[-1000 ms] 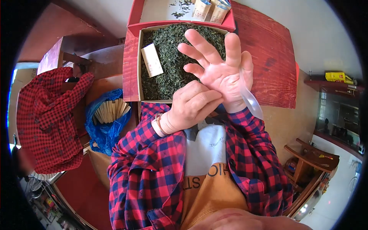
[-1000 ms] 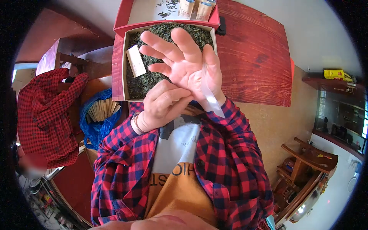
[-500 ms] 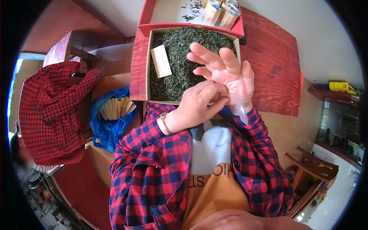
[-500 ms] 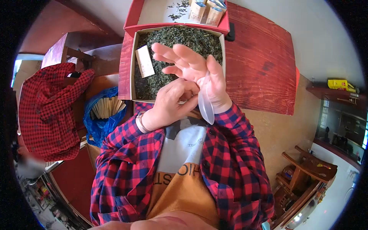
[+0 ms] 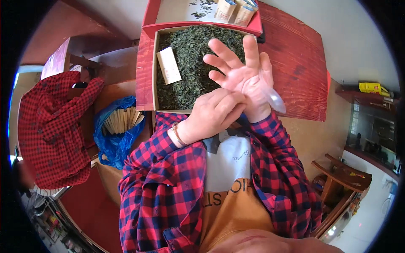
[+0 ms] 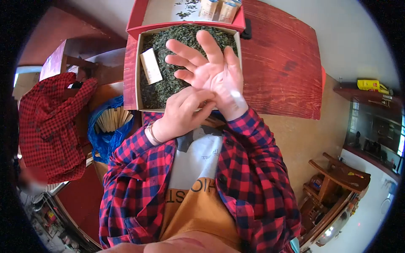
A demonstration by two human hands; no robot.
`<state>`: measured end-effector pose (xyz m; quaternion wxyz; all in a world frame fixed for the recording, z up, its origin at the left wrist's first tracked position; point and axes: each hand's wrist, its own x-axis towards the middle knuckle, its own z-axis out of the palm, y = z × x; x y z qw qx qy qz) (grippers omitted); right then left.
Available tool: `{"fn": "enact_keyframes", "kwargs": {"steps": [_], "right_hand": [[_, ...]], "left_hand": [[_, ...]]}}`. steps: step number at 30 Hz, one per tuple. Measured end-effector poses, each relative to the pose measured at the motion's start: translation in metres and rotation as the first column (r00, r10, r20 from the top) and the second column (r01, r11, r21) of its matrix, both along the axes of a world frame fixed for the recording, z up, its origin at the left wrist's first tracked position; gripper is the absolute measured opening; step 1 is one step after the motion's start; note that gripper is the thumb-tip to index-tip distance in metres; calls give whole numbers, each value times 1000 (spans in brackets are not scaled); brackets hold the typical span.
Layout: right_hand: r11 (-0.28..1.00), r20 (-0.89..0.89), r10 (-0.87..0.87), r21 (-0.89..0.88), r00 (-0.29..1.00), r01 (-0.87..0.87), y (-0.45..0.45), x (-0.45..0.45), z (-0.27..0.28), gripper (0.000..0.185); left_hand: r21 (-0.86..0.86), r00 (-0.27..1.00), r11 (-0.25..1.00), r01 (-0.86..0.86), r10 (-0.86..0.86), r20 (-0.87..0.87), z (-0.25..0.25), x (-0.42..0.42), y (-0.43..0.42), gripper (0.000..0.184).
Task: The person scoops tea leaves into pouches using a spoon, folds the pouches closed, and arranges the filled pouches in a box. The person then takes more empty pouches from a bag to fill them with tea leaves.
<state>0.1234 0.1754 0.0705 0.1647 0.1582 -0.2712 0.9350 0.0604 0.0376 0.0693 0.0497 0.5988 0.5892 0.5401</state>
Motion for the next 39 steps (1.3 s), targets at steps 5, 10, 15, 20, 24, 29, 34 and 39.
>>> {"fn": "enact_keyframes", "kwargs": {"steps": [5,10,15,20,24,29,34,39], "right_hand": [[976,-50,-20,-216,999,9,8,-1,1,53],[966,-45,-43,-255,998,30,10,-1,0,53],[975,-33,-47,-218,998,39,9,-2,-5,54],[967,42,-97,-230,994,104,10,-2,-3,55],[938,163,-205,-248,965,241,11,-5,-3,55],[928,185,-185,-289,965,233,15,-5,-8,56],[942,258,-224,-189,940,276,11,-6,-2,58],[954,247,-128,-234,961,187,14,-7,-11,60]], "left_hand": [[9,917,999,43,-36,-396,-4,-5,-5,48],[-32,895,998,61,-69,-440,-4,-7,-6,59],[-68,960,997,-46,25,-279,-4,-2,-3,63],[-119,969,993,24,-53,-243,-2,-6,-2,65],[-115,966,992,53,-80,-247,-5,-9,-2,68],[-142,949,985,96,-133,-287,-5,-11,-5,58],[-177,973,984,31,-70,-221,-5,-8,-2,61],[-313,993,945,99,-113,-26,2,-11,-4,71]]}}
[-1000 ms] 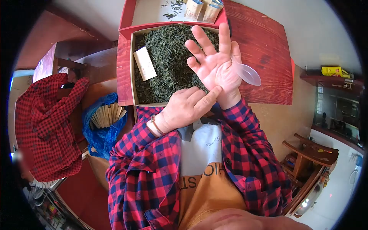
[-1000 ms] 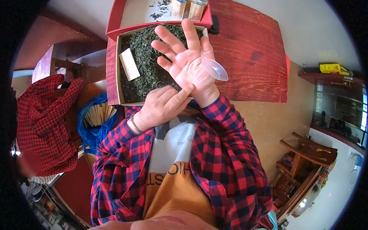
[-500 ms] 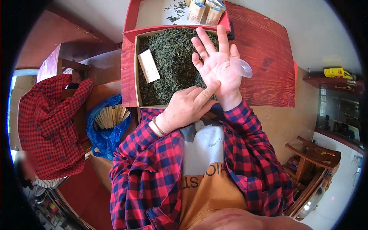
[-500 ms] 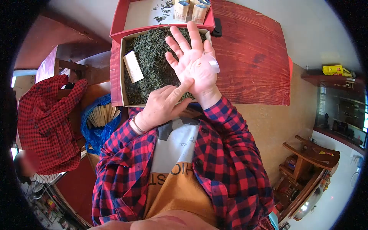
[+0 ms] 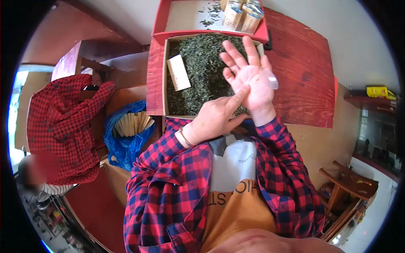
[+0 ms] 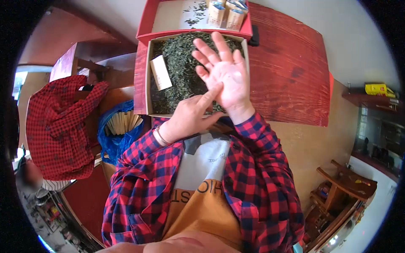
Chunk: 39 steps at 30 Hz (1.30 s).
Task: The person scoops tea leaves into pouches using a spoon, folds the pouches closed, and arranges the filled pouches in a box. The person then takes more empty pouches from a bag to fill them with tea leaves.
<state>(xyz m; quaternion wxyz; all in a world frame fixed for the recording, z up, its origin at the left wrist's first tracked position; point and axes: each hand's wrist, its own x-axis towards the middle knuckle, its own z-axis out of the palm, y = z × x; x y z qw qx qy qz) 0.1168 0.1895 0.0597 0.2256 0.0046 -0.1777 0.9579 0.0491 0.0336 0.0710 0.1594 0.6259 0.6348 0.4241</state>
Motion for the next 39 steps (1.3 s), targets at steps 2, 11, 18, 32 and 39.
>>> {"fn": "enact_keyframes", "kwargs": {"steps": [2,11,18,32,39], "right_hand": [[999,4,33,-8,999,-33,9,5,-6,59],[935,411,-208,350,888,57,31,39,-38,49],[731,534,-493,682,687,-5,21,60,-54,38],[680,542,-468,725,698,-106,11,57,-49,34],[508,425,-614,858,665,-80,10,53,-29,29]], "left_hand": [[-77,997,995,60,-56,45,-1,-3,-2,72],[-63,848,847,-528,520,-103,-41,-49,-25,22],[-274,685,628,-728,658,-314,-59,-98,-14,43],[-214,716,683,-698,659,-232,-69,-104,-1,65],[-119,821,828,-548,559,117,-54,-88,-11,62]]}}
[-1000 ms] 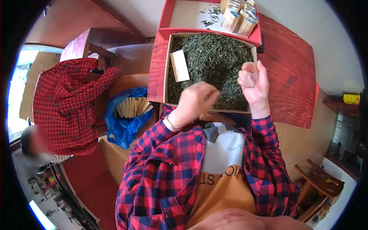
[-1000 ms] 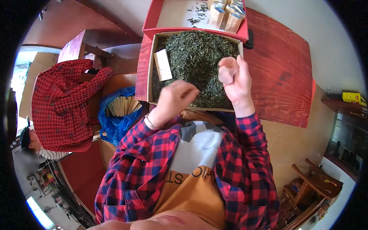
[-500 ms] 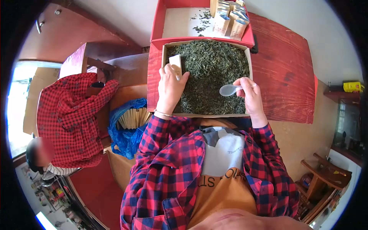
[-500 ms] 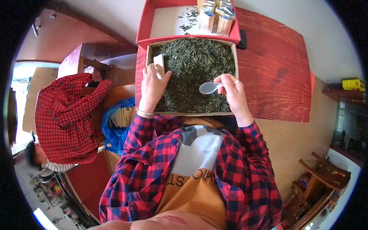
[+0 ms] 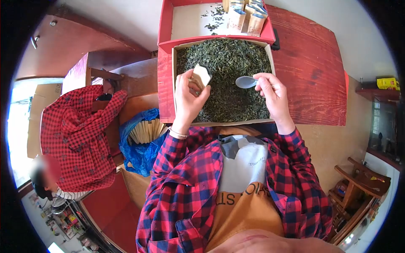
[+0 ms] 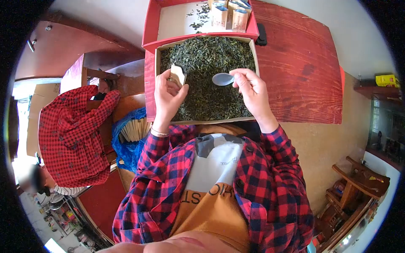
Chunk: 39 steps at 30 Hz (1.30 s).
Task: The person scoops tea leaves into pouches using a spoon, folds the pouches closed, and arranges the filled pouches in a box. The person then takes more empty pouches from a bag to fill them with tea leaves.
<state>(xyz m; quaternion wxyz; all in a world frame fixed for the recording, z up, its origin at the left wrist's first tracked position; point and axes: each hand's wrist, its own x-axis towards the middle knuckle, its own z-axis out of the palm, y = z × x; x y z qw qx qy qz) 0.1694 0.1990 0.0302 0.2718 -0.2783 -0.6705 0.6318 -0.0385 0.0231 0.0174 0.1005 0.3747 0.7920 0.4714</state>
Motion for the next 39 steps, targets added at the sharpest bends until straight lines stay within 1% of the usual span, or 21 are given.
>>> {"fn": "enact_keyframes", "kwargs": {"steps": [1,2,4,6,7,8,10,11,13,15,17,18,20,21,23,30,32,33,35,37,39], "right_hand": [[1000,4,-3,-2,1000,3,-2,0,5,29],[1000,-24,2,15,1000,-2,-4,-1,10,28],[999,-50,9,33,999,-7,-11,-5,21,28],[978,-98,10,210,995,11,-19,-9,30,25],[978,-96,12,211,995,8,-23,-11,34,25],[962,-113,20,273,993,12,-26,-12,36,24],[924,-139,49,382,989,8,-31,-14,44,18],[924,-137,53,383,989,4,-33,-15,47,18],[773,-63,93,633,994,-32,-34,-16,52,16],[753,-73,111,657,991,-36,-38,-20,55,15],[677,-105,113,736,988,1,-41,-24,55,15],[676,-102,118,737,988,-4,-42,-25,55,15],[575,-77,110,818,991,-1,-43,-27,55,17],[574,-75,116,819,990,-5,-44,-28,55,17],[479,-31,88,878,996,-15,-46,-31,54,19],[588,27,89,806,996,-75,-49,-40,40,16],[793,58,81,602,995,-99,-50,-41,34,10],[791,59,83,603,995,-102,-50,-41,31,10],[929,54,91,356,994,-104,-48,-41,26,13],[933,37,91,345,995,-98,-47,-41,24,16],[985,92,105,129,990,-116,-47,-41,28,19]], "left_hand": [[93,998,995,31,-36,47,-7,3,-1,63],[93,998,995,33,-38,50,-7,8,0,63],[166,991,982,92,-107,84,-4,15,-1,64],[130,988,983,126,-137,76,-6,17,-4,66],[141,988,979,146,-151,26,-5,19,-4,68],[151,986,974,166,-164,-24,-5,21,-4,69],[151,986,974,168,-168,-10,-5,24,-5,71],[150,986,974,169,-167,-26,-5,25,-5,71],[156,986,973,168,-165,-32,-7,28,-5,71],[165,987,974,158,-152,-47,-10,30,-4,71],[174,989,974,146,-137,-63,-12,33,-4,71],[193,989,971,141,-132,-60,-13,34,-4,71],[214,991,968,131,-121,-57,-13,35,-3,71],[214,991,968,129,-119,-63,-14,36,-4,70],[216,991,968,125,-113,-67,-15,37,-4,70],[195,985,969,154,-134,-109,-19,40,-4,72],[200,985,967,155,-135,-109,-20,40,-4,73],[197,987,969,147,-130,-98,-19,41,-5,73],[195,989,971,138,-123,-87,-19,40,-6,73],[235,987,961,145,-123,-106,-22,40,-5,73],[225,984,963,148,-121,-127,-22,40,-6,73]]}}
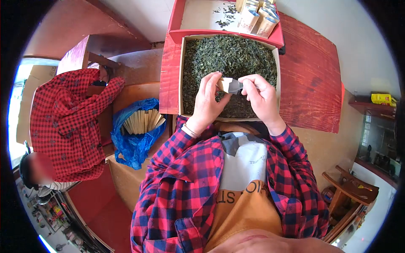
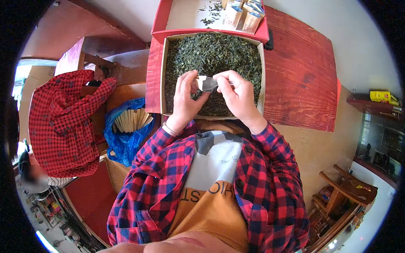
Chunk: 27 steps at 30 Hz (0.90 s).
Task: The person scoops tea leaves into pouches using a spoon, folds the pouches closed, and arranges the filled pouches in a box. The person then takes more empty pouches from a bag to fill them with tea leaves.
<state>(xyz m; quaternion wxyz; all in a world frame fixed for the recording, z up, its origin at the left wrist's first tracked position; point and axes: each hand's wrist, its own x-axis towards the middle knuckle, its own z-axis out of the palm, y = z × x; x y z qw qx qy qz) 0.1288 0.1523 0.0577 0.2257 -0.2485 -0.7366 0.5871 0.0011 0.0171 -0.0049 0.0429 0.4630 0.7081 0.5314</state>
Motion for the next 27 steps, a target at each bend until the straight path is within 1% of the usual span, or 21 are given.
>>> {"fn": "enact_keyframes", "kwargs": {"steps": [1,3,4,6,7,9,10,11,13,14,16,17,18,20,21,22,24,26,27], "right_hand": [[1000,0,0,1,1000,0,0,0,0,19],[993,9,14,-118,1000,-13,2,0,-2,21],[993,8,13,-117,1000,-12,4,1,-2,21],[985,-70,-18,-171,997,6,9,4,4,22],[985,-101,-65,-165,993,48,10,6,12,22],[986,-131,-143,-109,981,129,21,11,9,22],[987,-119,-159,-55,980,153,27,14,6,22],[986,-118,-164,-55,979,159,32,15,1,22],[989,-16,-136,53,991,137,41,20,-12,22],[987,33,-95,131,995,90,45,24,-20,22],[922,107,-120,380,987,71,43,23,-34,20],[838,107,-134,543,985,54,41,23,-38,16],[838,108,-137,542,985,57,38,22,-40,16],[755,235,-120,652,965,-64,32,20,-49,14],[775,217,-84,628,972,-74,29,17,-56,12],[775,216,-86,628,973,-71,27,16,-61,12],[835,261,-24,536,965,-124,24,14,-67,12],[825,236,-28,554,971,-111,27,13,-71,13],[908,281,-11,404,960,-108,30,13,-72,15]], "left_hand": [[-9,1000,1000,-2,1,-23,0,0,0,72],[-26,1000,1000,1,-1,-15,0,-2,-2,71],[-44,1000,999,3,-4,-6,0,-3,-2,69],[-37,1000,999,-18,18,1,0,-3,-2,69],[-31,999,999,-42,42,8,0,-3,-2,69],[-4,998,998,-62,62,23,1,-3,0,68],[24,996,996,-85,84,39,1,-2,1,68],[24,996,997,-80,79,40,2,-3,1,68],[22,992,994,-108,106,62,3,-4,0,66],[26,990,992,-123,121,73,4,-4,1,65],[24,990,992,-122,120,69,7,-5,0,65],[23,990,992,-126,125,63,7,-5,0,65],[26,991,992,-120,119,58,6,-6,-1,65],[23,993,994,-111,110,53,7,-5,-1,65],[21,993,994,-105,104,48,7,-5,-1,65],[21,994,994,-103,102,46,7,-5,-1,65],[-6,995,997,-74,74,62,6,-5,-2,67],[-22,996,997,-76,78,52,5,-5,-3,67],[-38,996,996,-81,82,42,5,-5,-3,67]]}}
